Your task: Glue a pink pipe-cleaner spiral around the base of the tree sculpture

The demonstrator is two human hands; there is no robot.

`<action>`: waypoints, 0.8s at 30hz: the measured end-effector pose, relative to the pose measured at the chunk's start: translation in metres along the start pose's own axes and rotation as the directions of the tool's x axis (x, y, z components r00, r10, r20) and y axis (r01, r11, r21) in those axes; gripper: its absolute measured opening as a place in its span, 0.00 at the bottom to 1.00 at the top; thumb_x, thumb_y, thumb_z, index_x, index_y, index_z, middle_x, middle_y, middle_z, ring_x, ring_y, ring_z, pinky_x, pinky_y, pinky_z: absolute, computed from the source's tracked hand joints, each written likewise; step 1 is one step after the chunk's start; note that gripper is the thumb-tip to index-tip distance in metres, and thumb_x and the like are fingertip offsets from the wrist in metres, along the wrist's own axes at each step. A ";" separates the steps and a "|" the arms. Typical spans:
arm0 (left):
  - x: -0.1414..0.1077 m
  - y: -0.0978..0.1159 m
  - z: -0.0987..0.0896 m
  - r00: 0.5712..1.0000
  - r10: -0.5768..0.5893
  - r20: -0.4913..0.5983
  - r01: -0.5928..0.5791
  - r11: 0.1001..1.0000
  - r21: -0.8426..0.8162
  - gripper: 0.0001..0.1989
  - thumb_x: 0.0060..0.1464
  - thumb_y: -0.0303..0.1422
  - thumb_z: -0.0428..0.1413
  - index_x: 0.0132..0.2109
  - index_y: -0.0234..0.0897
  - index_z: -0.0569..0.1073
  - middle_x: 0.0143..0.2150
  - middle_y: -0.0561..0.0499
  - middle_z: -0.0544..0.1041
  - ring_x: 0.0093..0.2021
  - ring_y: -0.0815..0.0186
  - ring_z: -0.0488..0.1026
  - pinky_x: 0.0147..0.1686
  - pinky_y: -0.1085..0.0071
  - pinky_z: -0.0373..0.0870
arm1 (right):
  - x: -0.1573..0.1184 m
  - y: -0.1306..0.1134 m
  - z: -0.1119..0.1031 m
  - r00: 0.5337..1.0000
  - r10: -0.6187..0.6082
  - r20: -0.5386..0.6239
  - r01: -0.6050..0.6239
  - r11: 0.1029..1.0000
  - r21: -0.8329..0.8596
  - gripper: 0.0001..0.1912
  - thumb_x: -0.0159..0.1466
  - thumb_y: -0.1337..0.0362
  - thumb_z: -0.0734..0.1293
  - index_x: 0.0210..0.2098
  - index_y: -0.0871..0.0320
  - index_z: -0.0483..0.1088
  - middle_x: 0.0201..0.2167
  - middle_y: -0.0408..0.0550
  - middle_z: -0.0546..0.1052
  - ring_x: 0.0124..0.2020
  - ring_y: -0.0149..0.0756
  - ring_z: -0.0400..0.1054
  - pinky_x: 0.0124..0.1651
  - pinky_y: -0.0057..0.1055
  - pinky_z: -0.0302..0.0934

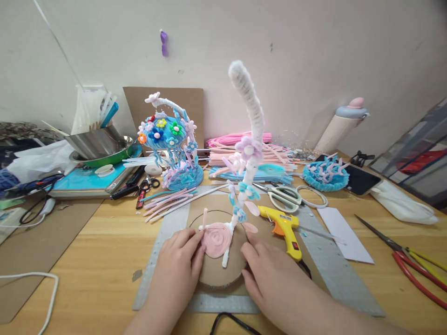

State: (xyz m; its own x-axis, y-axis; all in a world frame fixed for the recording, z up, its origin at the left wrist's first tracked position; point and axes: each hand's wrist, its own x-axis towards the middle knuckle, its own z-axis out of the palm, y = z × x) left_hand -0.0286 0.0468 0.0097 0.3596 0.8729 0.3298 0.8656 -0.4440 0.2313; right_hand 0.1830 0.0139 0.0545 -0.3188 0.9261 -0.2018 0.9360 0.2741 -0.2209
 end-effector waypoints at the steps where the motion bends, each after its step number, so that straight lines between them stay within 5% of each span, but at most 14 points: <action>1: 0.000 0.000 0.000 1.000 0.000 -0.001 0.000 1.000 -0.005 0.15 0.61 0.33 0.49 0.52 0.39 0.74 0.46 0.45 0.75 0.44 0.58 0.72 0.44 0.59 0.70 | 0.000 -0.001 0.000 1.000 0.002 0.004 -0.002 1.000 -0.001 0.12 0.63 0.69 0.59 0.44 0.62 0.69 0.59 0.68 0.63 0.52 0.54 0.66 0.50 0.51 0.62; 7: 0.000 0.004 -0.003 1.000 0.001 0.031 -0.002 0.999 0.047 0.16 0.62 0.33 0.47 0.53 0.40 0.73 0.48 0.44 0.75 0.45 0.57 0.72 0.44 0.59 0.69 | -0.002 -0.002 -0.003 1.000 -0.019 -0.009 0.019 1.000 0.014 0.13 0.62 0.68 0.61 0.45 0.62 0.70 0.61 0.68 0.61 0.52 0.56 0.66 0.49 0.50 0.62; 11: 0.000 0.007 -0.005 0.999 -0.018 0.046 0.015 0.998 0.059 0.17 0.62 0.32 0.46 0.54 0.39 0.72 0.48 0.44 0.75 0.45 0.57 0.71 0.45 0.57 0.69 | -0.008 0.024 -0.021 0.998 -0.015 -0.058 0.023 0.992 0.128 0.11 0.62 0.64 0.62 0.44 0.55 0.71 0.51 0.53 0.73 0.46 0.47 0.70 0.46 0.41 0.63; 13: -0.001 0.008 -0.004 0.998 -0.052 0.043 0.050 0.998 0.036 0.16 0.62 0.32 0.46 0.53 0.40 0.72 0.49 0.44 0.74 0.46 0.56 0.71 0.46 0.56 0.68 | -0.008 0.047 -0.031 0.981 0.147 -0.123 -0.129 0.981 0.144 0.13 0.67 0.59 0.57 0.36 0.53 0.72 0.38 0.49 0.78 0.38 0.43 0.72 0.37 0.35 0.62; 16: -0.002 0.007 -0.002 0.994 -0.108 0.026 0.108 0.994 0.007 0.16 0.61 0.34 0.47 0.52 0.42 0.73 0.52 0.43 0.71 0.51 0.54 0.69 0.48 0.53 0.67 | -0.006 0.082 -0.035 0.882 0.465 -0.080 -0.459 0.885 0.084 0.23 0.66 0.49 0.55 0.24 0.53 0.69 0.25 0.49 0.76 0.26 0.42 0.70 0.25 0.33 0.52; 20: -0.004 0.003 -0.001 0.990 -0.131 0.046 0.132 0.991 -0.016 0.17 0.60 0.37 0.47 0.55 0.44 0.71 0.60 0.43 0.66 0.58 0.52 0.65 0.53 0.50 0.64 | 0.001 0.103 -0.018 0.831 0.556 0.019 -0.556 0.827 0.080 0.24 0.62 0.42 0.57 0.23 0.54 0.68 0.27 0.51 0.77 0.29 0.46 0.71 0.24 0.32 0.50; 24: -0.005 0.002 -0.005 0.986 -0.131 0.102 0.133 0.991 -0.008 0.21 0.58 0.42 0.51 0.57 0.47 0.69 0.64 0.45 0.63 0.60 0.51 0.63 0.55 0.48 0.62 | 0.005 0.101 0.001 0.799 0.598 -0.060 -0.586 0.798 0.139 0.23 0.59 0.40 0.58 0.29 0.54 0.68 0.30 0.51 0.78 0.31 0.48 0.72 0.25 0.33 0.53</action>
State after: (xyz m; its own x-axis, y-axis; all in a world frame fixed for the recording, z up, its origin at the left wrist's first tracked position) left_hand -0.0302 0.0405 0.0129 0.2765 0.9396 0.2018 0.9030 -0.3259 0.2799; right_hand 0.2760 0.0461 0.0298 0.3137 0.9197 -0.2359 0.9133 -0.3603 -0.1902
